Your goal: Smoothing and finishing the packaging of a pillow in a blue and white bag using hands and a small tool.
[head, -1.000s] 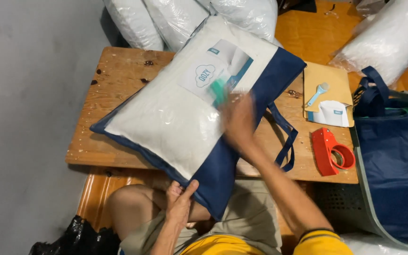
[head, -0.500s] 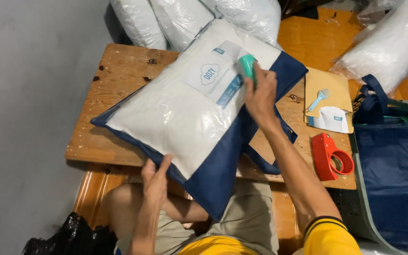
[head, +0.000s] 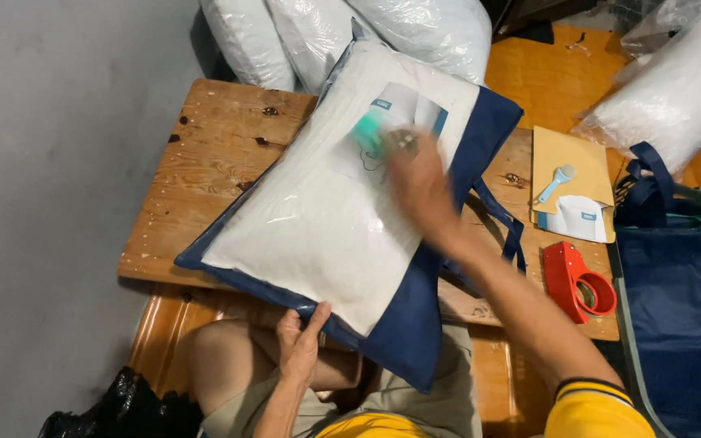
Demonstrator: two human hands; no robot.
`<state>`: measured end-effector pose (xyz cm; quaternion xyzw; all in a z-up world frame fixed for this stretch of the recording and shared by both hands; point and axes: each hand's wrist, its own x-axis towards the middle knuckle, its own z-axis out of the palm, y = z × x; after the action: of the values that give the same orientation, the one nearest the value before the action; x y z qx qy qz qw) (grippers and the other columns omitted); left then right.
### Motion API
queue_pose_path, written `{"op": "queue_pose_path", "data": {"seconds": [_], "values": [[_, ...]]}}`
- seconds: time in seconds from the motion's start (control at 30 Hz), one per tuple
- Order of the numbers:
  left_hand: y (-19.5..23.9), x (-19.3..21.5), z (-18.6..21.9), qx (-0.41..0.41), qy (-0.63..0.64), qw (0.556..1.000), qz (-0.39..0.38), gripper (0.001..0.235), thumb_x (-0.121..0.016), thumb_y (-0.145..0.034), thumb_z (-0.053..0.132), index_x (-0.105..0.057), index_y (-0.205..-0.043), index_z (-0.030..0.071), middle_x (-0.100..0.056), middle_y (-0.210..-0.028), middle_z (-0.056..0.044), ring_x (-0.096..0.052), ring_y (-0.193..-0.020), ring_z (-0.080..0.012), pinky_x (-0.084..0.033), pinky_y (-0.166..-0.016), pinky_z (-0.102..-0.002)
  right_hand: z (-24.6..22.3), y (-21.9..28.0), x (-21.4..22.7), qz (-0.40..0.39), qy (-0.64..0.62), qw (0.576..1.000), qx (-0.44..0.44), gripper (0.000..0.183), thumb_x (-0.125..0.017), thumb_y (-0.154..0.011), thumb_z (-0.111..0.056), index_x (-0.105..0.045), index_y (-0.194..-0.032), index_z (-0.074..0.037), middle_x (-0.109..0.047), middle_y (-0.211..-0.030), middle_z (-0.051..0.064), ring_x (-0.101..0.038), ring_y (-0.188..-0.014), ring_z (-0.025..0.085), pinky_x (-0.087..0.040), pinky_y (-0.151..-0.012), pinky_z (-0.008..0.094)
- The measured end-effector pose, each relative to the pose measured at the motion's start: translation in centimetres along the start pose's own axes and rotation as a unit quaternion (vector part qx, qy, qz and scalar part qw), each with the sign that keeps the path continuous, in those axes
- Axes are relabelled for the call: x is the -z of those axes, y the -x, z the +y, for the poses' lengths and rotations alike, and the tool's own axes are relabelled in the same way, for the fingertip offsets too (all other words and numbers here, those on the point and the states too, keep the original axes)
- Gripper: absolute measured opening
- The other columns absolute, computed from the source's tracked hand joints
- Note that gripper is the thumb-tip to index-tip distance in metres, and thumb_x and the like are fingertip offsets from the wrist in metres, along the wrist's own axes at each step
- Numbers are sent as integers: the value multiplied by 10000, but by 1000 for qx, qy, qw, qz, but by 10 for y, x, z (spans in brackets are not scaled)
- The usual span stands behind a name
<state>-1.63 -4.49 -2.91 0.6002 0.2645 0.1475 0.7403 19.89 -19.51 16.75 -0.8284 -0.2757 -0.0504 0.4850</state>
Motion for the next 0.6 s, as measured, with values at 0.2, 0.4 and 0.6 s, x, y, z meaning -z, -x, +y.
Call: {"op": "queue_pose_path", "data": {"seconds": [0.2,0.4,0.6], "values": [[-5,2,4,33,-4,999,-1,436,-868,-811,259,-488,-628,146,-464,-638,69,-441,-636,-73,-396,-602,-282,80,1,1,109,352,917,153,398,-639,-970,-42,-575,-1359,11,-564,-1064,296,-542,-919,419,-445,-774,524],[-23,14,-20,38,-39,997,-48,228,-841,-775,256,-726,-659,98,-548,-696,84,-484,-685,-69,-431,-578,-292,-51,101,-62,-193,148,905,348,138,-516,-1067,-113,-560,-1124,4,-532,-845,143,-492,-673,310,-396,-534,494],[-24,10,60,26,45,999,5,781,-849,-664,194,-525,-1363,63,-687,-1302,-121,-647,-1182,-240,-479,-1070,-352,38,14,-40,-17,157,910,384,446,-657,-1048,-45,-464,-1448,-74,-653,-1310,213,-691,-1161,383,-575,-945,489]]}}
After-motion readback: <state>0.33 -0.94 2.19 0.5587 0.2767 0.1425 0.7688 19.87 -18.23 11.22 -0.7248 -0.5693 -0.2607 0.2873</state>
